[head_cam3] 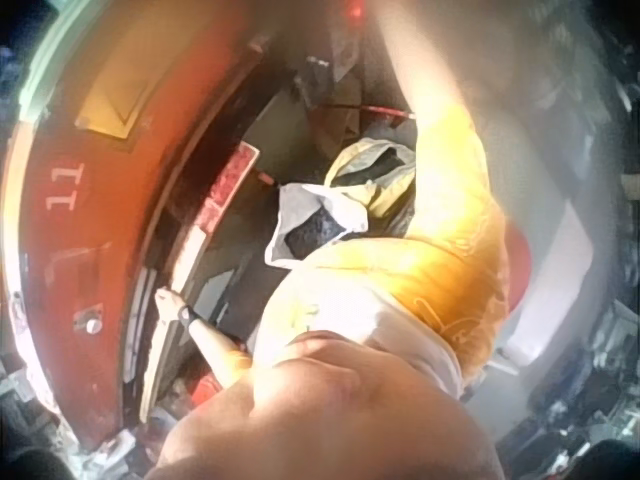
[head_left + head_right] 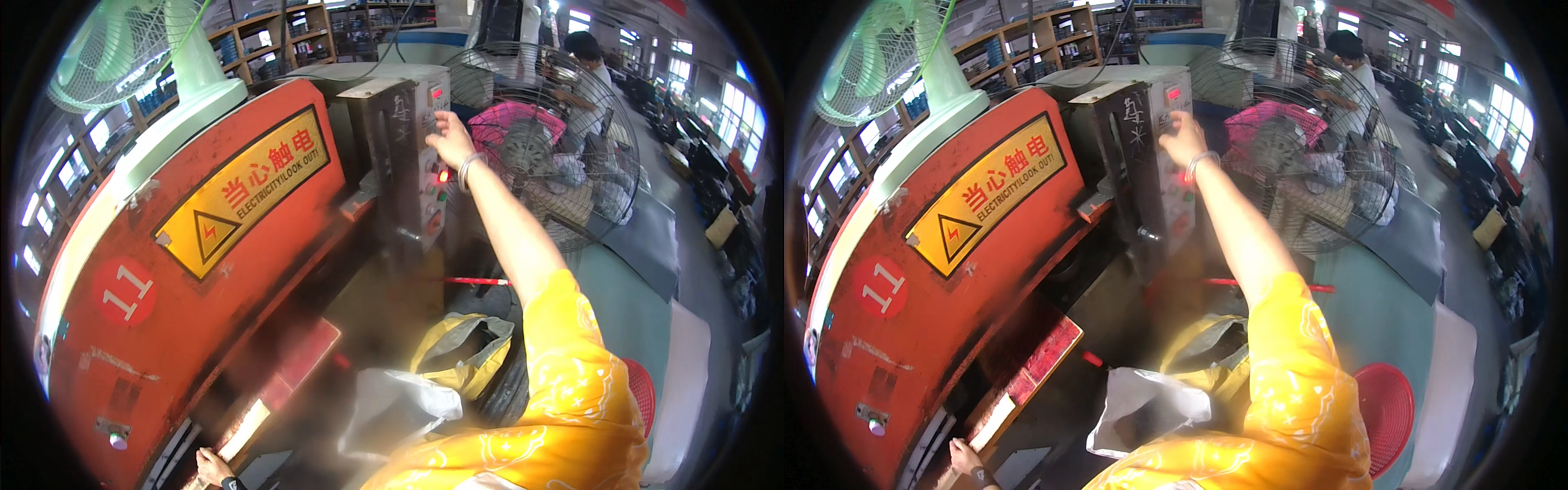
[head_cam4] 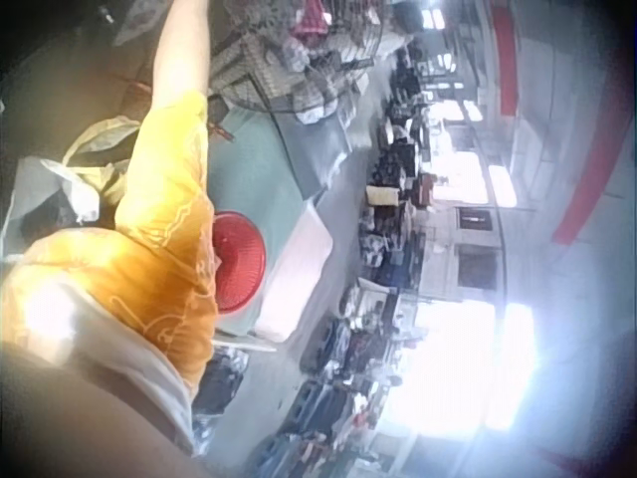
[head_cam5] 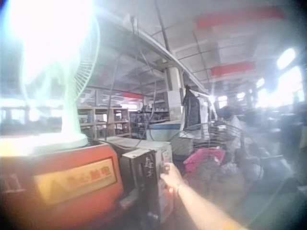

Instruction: The person sweeps blue plastic debris into a dustpan using a broom and then empties it into a bag. Afterwards, the person places a white sheet into a red machine and presses buttons on its control panel.

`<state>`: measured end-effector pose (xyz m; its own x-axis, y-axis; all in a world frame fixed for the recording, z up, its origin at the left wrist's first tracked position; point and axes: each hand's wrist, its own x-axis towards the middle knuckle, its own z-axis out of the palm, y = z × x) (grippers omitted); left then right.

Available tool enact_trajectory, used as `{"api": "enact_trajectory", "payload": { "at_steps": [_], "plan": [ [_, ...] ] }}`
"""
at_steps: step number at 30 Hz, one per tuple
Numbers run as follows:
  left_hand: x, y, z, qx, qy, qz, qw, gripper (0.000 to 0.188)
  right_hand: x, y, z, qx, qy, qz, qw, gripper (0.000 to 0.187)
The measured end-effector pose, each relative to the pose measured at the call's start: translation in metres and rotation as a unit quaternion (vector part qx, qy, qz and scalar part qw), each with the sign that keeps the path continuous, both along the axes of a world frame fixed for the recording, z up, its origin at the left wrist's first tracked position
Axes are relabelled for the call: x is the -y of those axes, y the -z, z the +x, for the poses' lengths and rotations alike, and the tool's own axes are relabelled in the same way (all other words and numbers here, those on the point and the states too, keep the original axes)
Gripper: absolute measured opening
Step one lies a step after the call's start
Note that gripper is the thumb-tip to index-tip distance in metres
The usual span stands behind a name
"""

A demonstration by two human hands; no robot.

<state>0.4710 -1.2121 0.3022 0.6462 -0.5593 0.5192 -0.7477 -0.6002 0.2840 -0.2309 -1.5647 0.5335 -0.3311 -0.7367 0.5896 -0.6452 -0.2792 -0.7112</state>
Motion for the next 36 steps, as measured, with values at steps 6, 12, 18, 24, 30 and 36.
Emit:
{"api": "enact_trajectory", "payload": {
  "at_steps": [6, 12, 18, 24, 30, 36],
  "plan": [
    [-0.019, -0.008, -0.028, -0.020, 0.008, -0.042, 0.999, 0.037, -0.050, 0.023, 0.049, 0.039, -0.113, -0.037, 0.992, 0.038],
    [-0.063, -0.013, -0.064, -0.024, -0.018, 0.020, 0.999, 0.023, -0.119, 0.003, 0.122, 0.080, -0.374, -0.007, 0.924, 0.030],
    [-0.112, -0.013, -0.106, 0.127, 0.035, 0.008, 0.991, 0.015, -0.214, 0.024, 0.229, -0.121, -0.561, 0.115, 0.811, 0.027],
    [-0.191, -0.032, -0.100, -0.061, 0.147, -0.089, 0.983, 0.006, -0.268, 0.022, 0.361, -0.246, -0.675, 0.157, 0.677, 0.031],
    [-0.282, -0.037, 0.022, -0.063, -0.042, -0.163, 0.984, 0.006, -0.316, 0.051, 0.575, -0.300, -0.740, 0.118, 0.590, 0.038],
    [-0.280, 0.015, 0.071, -0.063, -0.026, -0.128, 0.989, 0.003, -0.325, 0.153, 0.829, -0.409, -0.649, -0.051, 0.639, 0.071]
  ]
}}
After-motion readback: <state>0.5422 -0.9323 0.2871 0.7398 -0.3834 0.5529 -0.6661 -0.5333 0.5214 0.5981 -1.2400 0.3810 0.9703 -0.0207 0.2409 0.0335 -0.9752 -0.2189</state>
